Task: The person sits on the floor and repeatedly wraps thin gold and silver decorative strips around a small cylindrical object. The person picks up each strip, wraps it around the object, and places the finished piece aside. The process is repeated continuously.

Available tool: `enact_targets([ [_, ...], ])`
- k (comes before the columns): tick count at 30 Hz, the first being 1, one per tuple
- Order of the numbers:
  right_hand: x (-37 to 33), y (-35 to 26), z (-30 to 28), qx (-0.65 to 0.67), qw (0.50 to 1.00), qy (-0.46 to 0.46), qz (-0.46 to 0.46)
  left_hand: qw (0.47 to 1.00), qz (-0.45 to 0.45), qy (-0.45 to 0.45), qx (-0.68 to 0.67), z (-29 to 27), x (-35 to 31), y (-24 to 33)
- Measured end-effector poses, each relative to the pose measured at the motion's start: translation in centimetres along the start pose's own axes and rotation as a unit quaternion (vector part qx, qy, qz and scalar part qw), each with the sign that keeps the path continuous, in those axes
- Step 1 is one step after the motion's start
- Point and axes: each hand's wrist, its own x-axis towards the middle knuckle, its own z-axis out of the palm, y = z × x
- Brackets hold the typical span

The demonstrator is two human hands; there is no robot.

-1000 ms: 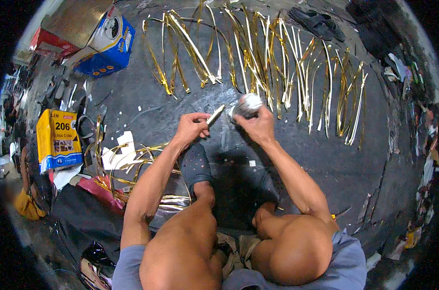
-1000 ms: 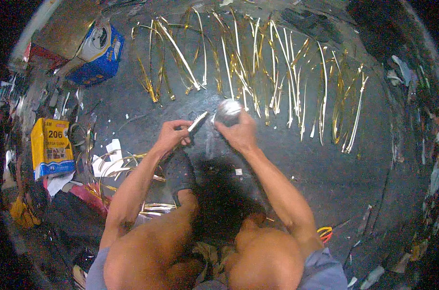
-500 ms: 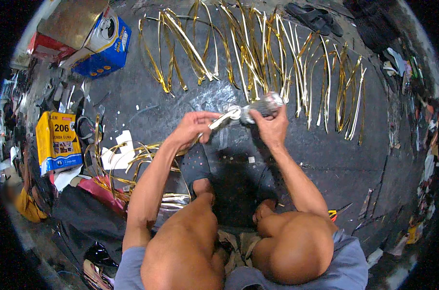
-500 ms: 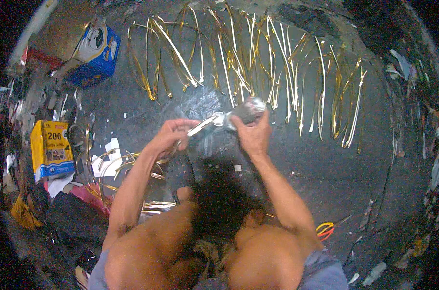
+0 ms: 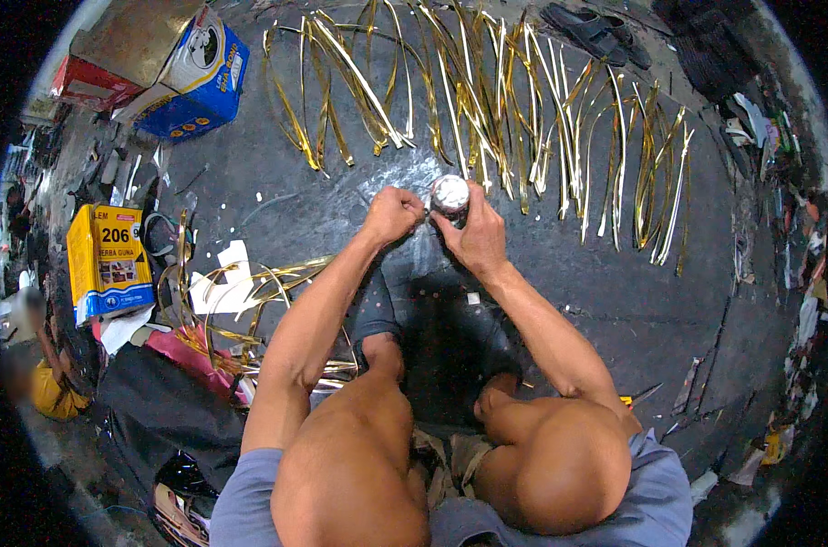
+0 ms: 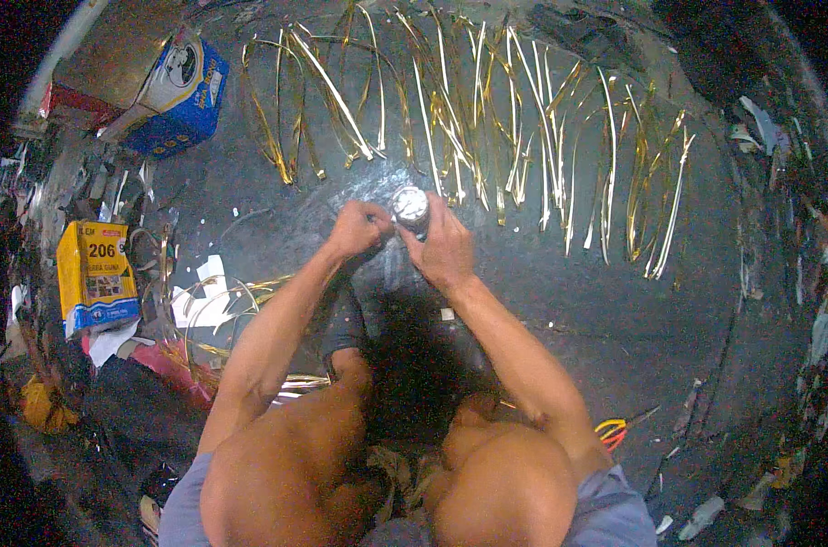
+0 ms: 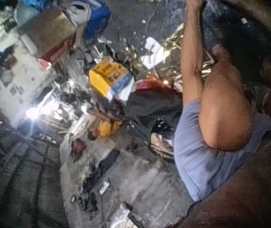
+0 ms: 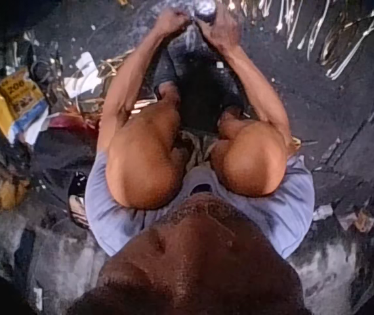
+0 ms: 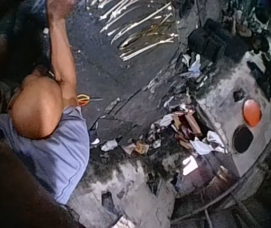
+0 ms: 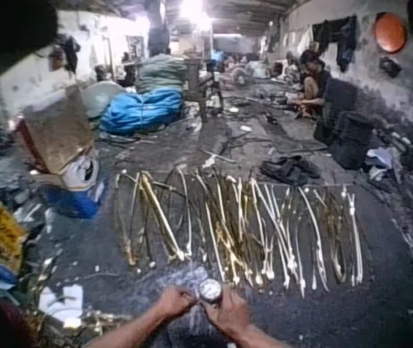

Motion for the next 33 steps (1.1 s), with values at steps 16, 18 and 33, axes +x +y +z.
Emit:
enact_targets([
  [16,1.7,8.4,3.8,0.168,0.929,-0.054,0.326,0.969,0.245,0.033,-0.011,0.8,-2.2,4.9],
  [18,2.3,8.0,3.0,0.196,0.904,-0.061,0.376,0.969,0.246,0.038,0.006,1.3,-2.1,4.0],
  [33,4.7,-4.7,-35.6,0.721,0.646,0.082,0.238,0.959,0.266,0.091,0.034,1.3,-2.6,3.3],
])
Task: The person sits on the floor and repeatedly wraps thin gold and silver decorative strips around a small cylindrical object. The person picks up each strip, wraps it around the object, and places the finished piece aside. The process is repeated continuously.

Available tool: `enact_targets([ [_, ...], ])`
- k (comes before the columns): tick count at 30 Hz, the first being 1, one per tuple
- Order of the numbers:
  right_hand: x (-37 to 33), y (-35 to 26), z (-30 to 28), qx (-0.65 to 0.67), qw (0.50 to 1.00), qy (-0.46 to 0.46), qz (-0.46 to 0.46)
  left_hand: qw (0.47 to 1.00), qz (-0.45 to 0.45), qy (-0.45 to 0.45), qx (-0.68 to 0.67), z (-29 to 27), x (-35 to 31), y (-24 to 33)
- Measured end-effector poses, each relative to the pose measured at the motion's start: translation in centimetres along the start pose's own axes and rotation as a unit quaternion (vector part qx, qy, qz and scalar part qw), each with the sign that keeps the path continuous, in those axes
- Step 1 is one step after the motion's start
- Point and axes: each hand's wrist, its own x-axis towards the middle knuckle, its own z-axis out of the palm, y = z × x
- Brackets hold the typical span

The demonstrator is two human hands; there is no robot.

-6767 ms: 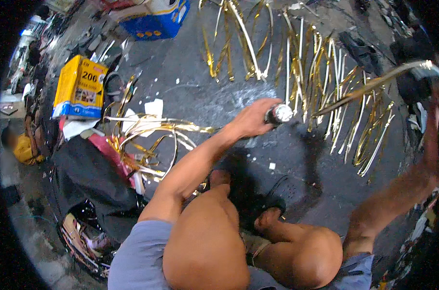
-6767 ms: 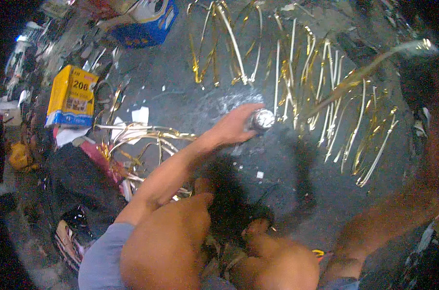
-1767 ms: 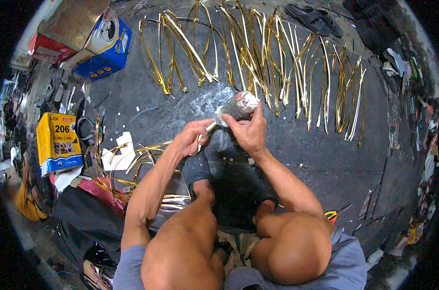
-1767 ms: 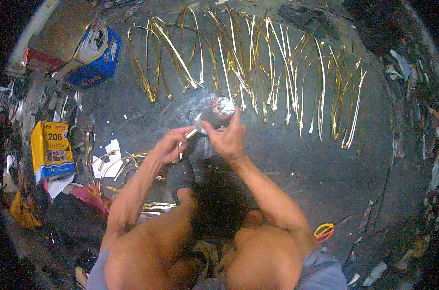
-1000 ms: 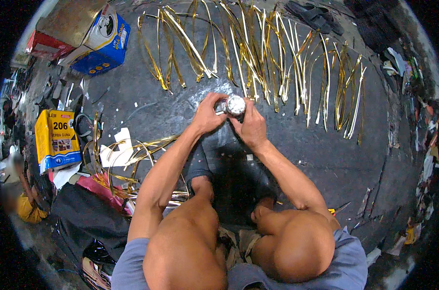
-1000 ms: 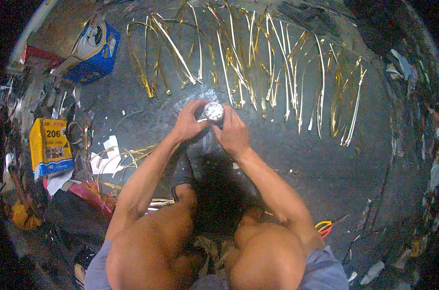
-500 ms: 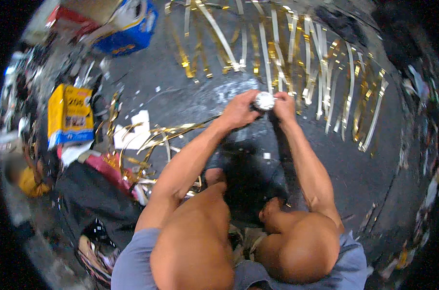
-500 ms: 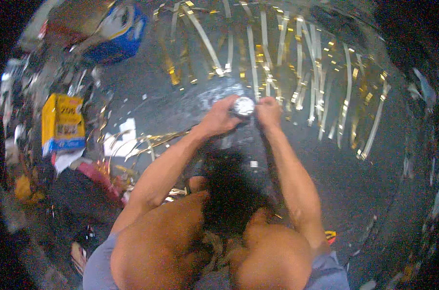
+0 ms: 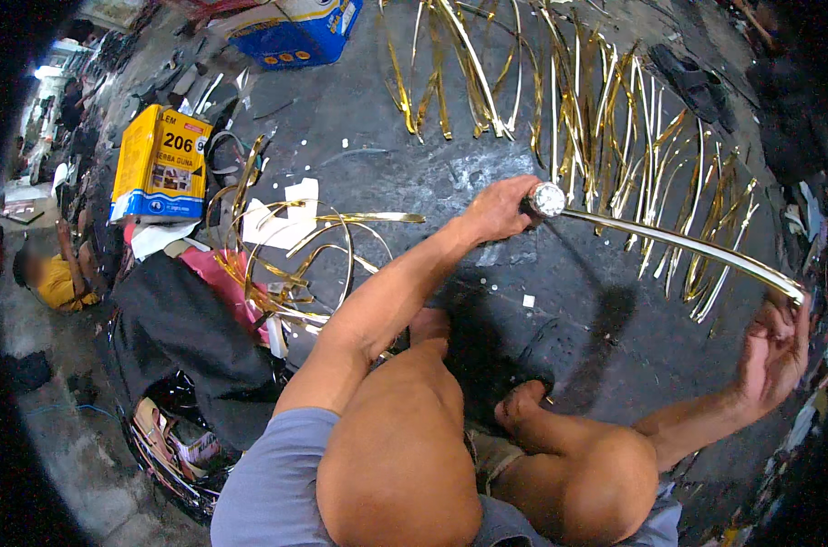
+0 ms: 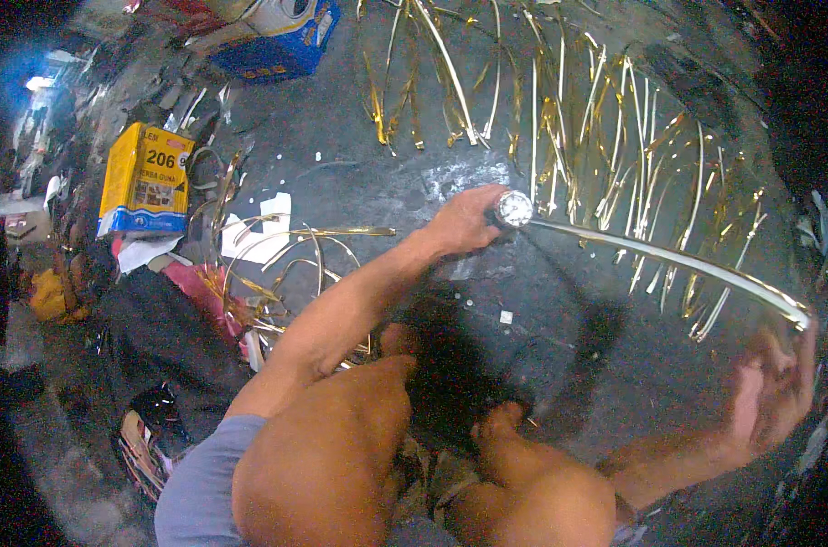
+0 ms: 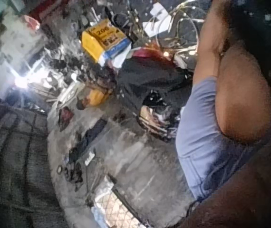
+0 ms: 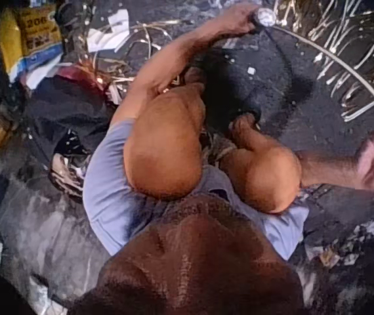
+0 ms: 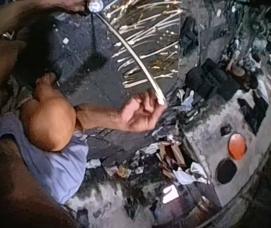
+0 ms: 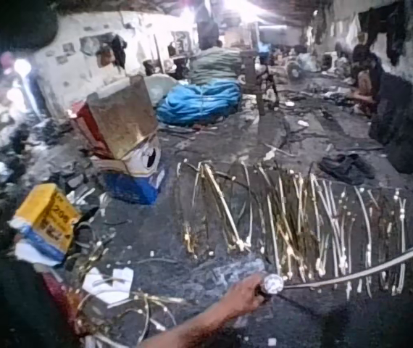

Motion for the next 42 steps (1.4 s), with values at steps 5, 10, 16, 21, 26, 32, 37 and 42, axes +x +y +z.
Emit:
enact_targets([
  [5,7.6,-5.7,-1.1,-0.069,0.993,-0.061,-0.071,0.995,-0.037,-0.086,-0.031,-1.6,0.1,1.3],
  [10,18.9,-7.3,0.3,-0.225,0.954,-0.072,-0.184,0.957,-0.157,-0.047,0.238,-7.7,-6.8,-0.1],
  [16,17.8,-11.6,-3.7,-0.035,0.926,0.094,-0.363,0.89,-0.129,-0.14,0.414,-12.5,-14.6,-5.2],
  [21,12.5,-1.1,-18.1,-0.64,0.645,0.235,-0.347,0.874,-0.059,-0.175,0.45,-15.4,-14.8,-7.0],
  [26,7.8,11.2,-29.1,0.091,0.826,0.51,-0.224,0.884,-0.04,-0.185,0.427,-14.5,-13.1,-6.9],
  [32,5.9,26.2,-17.4,-0.298,0.892,0.327,0.093,0.966,-0.218,0.06,0.125,-12.6,-10.1,-5.5],
  [37,5.8,30.7,-6.2,-0.631,0.764,-0.126,-0.051,0.927,-0.344,-0.024,-0.147,-7.7,-3.1,-1.4],
  [42,7.7,32.6,-6.8,-0.621,0.781,0.002,-0.064,0.861,-0.411,-0.038,-0.298,-5.5,-2.0,-2.7],
])
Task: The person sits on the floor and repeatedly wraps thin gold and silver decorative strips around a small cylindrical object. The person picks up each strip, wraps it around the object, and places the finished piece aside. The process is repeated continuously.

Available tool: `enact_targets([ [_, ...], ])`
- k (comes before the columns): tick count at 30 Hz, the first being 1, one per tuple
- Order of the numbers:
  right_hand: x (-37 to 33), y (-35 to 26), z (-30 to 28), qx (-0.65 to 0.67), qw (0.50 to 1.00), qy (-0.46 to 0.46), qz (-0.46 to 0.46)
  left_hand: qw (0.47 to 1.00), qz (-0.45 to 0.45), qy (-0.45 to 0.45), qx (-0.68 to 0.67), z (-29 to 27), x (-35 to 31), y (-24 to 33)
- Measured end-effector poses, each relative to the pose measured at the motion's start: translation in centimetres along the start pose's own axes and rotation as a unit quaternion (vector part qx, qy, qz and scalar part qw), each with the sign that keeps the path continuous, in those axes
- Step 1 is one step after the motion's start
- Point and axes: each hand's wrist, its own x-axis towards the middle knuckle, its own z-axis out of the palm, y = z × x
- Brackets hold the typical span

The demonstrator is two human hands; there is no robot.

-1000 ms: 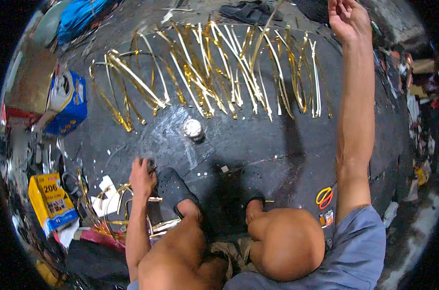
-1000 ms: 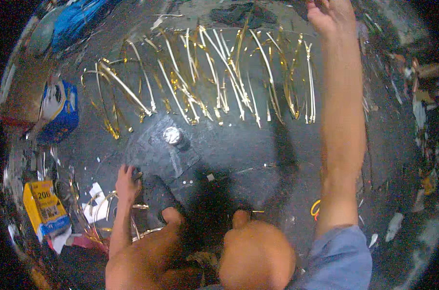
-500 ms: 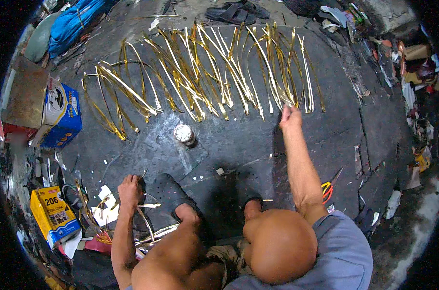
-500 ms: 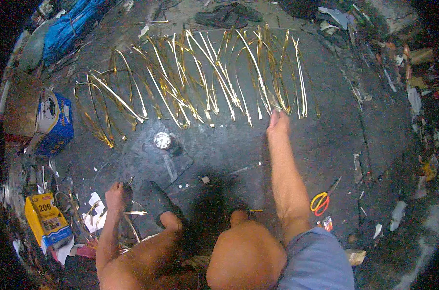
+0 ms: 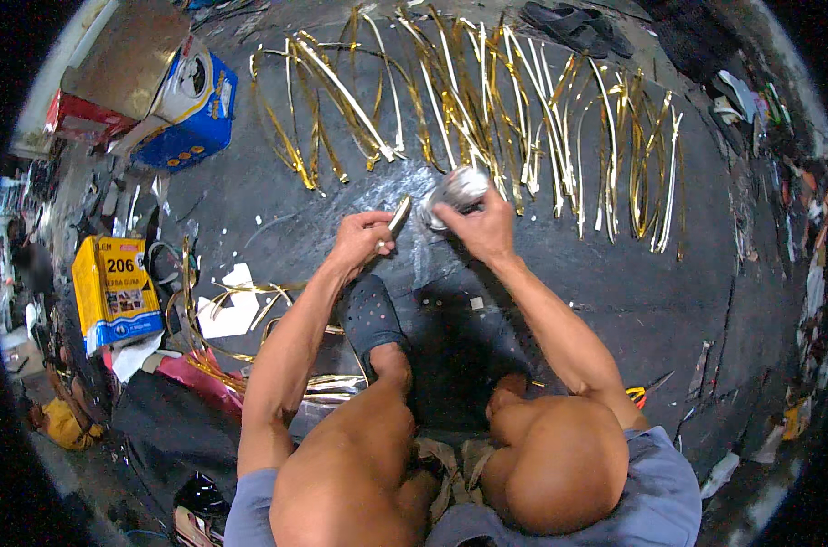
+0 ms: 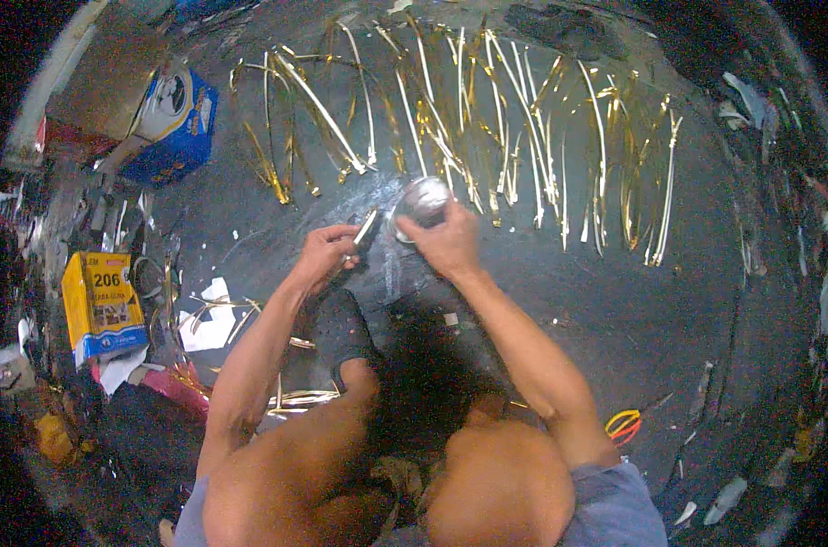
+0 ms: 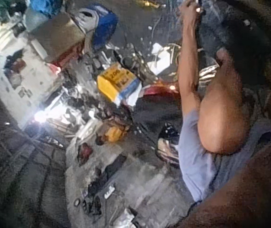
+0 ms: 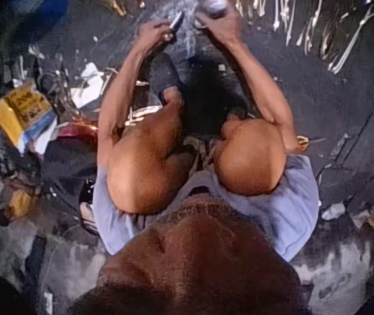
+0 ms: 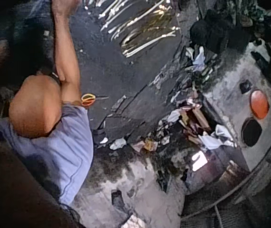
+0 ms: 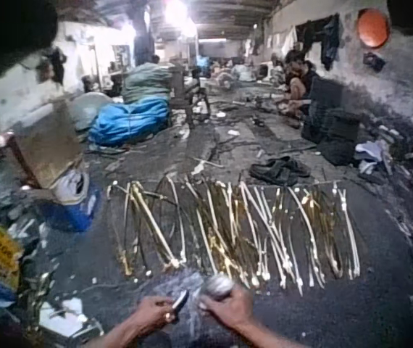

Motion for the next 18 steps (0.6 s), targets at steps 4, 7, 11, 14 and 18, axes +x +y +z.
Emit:
enact_targets([
  [4,-1.1,-2.5,0.7,0.186,0.982,0.026,-0.01,0.987,-0.056,-0.067,-0.138,0.3,-0.6,-0.4],
  [7,-2.3,-3.4,1.7,0.163,0.986,0.025,-0.016,0.95,-0.057,-0.184,-0.247,0.0,-0.7,-0.9],
  [11,-2.2,-2.0,0.0,0.112,0.992,0.061,0.016,0.88,-0.04,-0.295,-0.37,-0.9,-2.9,-1.0],
  [14,-2.1,0.7,-2.9,0.022,0.993,0.112,0.034,0.961,-0.025,-0.195,-0.197,0.3,-2.7,1.6],
  [18,-1.5,0.9,-4.9,0.069,0.985,0.156,0.025,0.993,0.023,-0.059,0.104,2.5,0.6,2.2],
])
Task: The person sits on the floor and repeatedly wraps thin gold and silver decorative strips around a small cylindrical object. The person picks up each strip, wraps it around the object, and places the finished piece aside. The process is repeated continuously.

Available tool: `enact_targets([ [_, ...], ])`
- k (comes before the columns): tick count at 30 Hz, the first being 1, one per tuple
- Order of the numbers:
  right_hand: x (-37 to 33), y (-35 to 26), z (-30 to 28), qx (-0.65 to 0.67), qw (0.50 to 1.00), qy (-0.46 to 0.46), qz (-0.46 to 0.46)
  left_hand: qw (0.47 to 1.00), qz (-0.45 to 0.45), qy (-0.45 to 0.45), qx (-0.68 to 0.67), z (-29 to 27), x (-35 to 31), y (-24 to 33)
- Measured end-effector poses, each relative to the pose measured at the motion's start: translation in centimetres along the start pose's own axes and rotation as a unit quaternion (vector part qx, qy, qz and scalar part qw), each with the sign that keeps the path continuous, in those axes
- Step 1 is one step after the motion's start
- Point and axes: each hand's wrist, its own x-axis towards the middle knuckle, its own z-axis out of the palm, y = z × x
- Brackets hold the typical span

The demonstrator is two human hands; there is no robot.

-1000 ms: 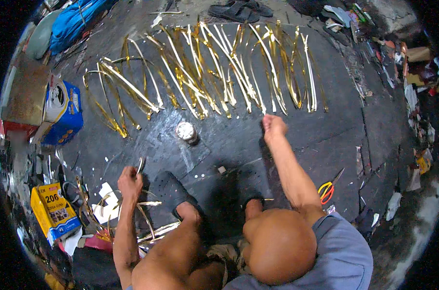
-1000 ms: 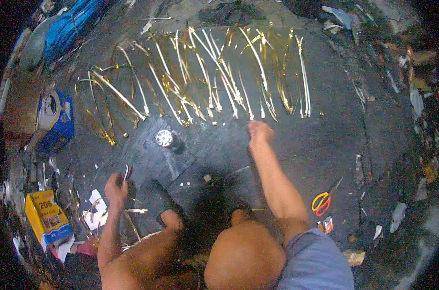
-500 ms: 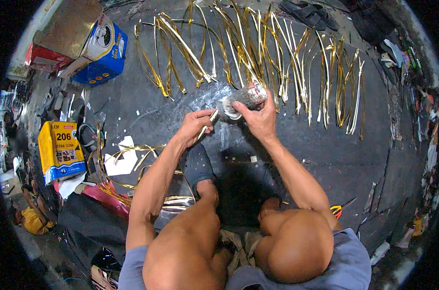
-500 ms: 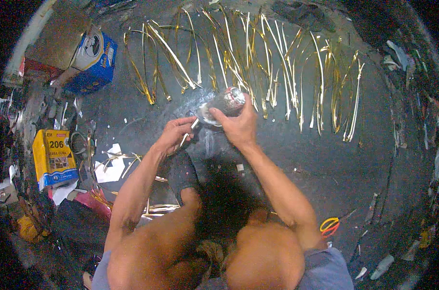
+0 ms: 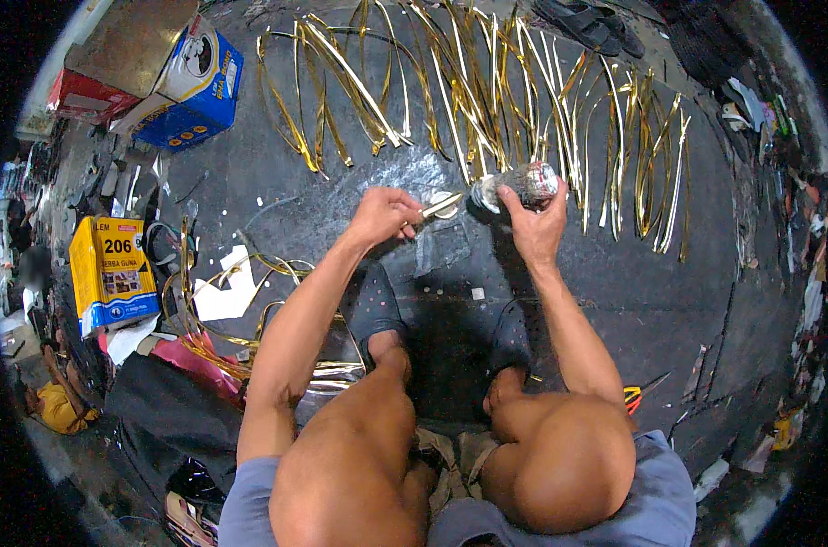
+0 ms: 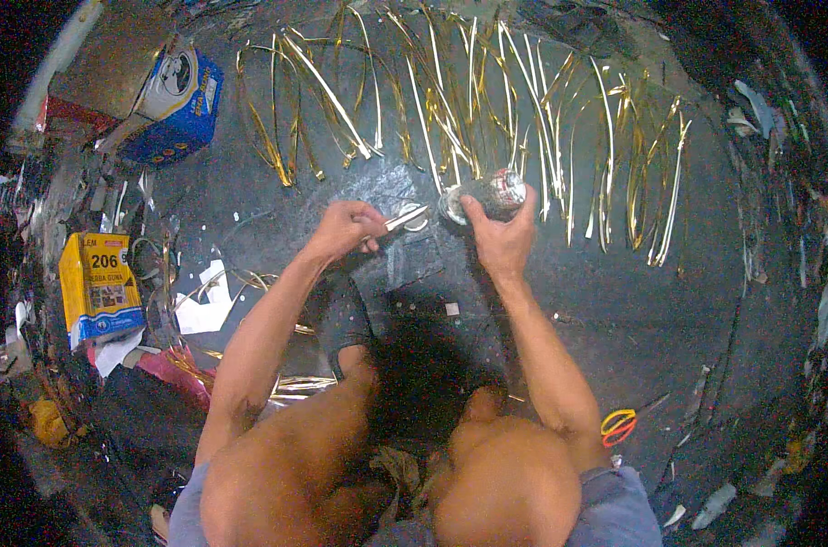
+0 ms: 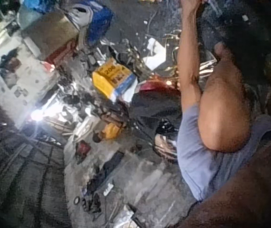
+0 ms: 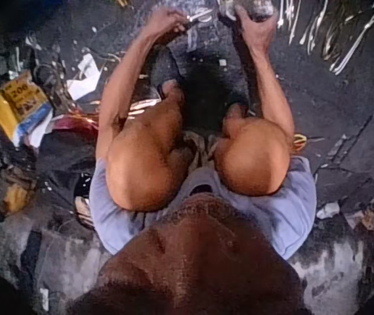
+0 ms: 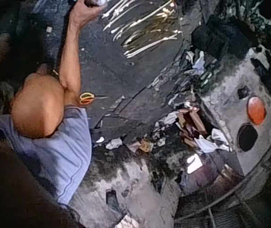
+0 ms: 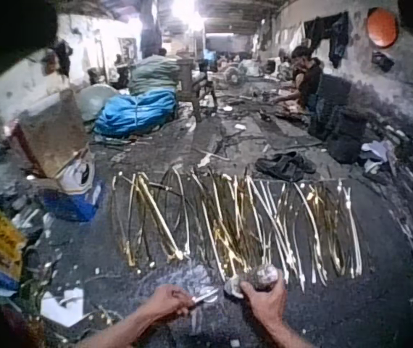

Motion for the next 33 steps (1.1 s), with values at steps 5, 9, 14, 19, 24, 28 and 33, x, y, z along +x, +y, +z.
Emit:
enact_targets([
  [5,-0.3,-0.6,2.8,-0.018,0.994,-0.106,-0.028,0.99,0.018,0.023,0.138,0.8,4.3,-1.9],
  [9,-1.5,0.2,5.3,-0.18,0.95,-0.141,-0.214,0.969,0.087,0.063,0.221,0.3,5.1,-2.8],
  [14,-2.1,0.3,4.9,-0.217,0.923,-0.172,-0.268,0.922,0.296,0.114,0.22,2.8,1.3,-0.8],
  [19,-1.3,1.2,3.8,-0.071,0.969,-0.234,-0.025,0.92,0.342,0.106,0.161,4.3,-0.6,0.3],
  [24,1.4,8.0,5.7,-0.04,0.974,-0.164,0.148,0.931,0.311,0.076,0.176,4.4,0.4,0.3],
  [28,1.9,8.8,7.3,-0.031,0.98,-0.145,0.13,0.906,0.334,0.108,0.235,3.9,1.0,-1.6],
  [33,3.5,1.9,0.9,0.229,0.907,-0.113,0.335,0.888,0.365,0.118,0.254,3.9,0.5,-1.0],
])
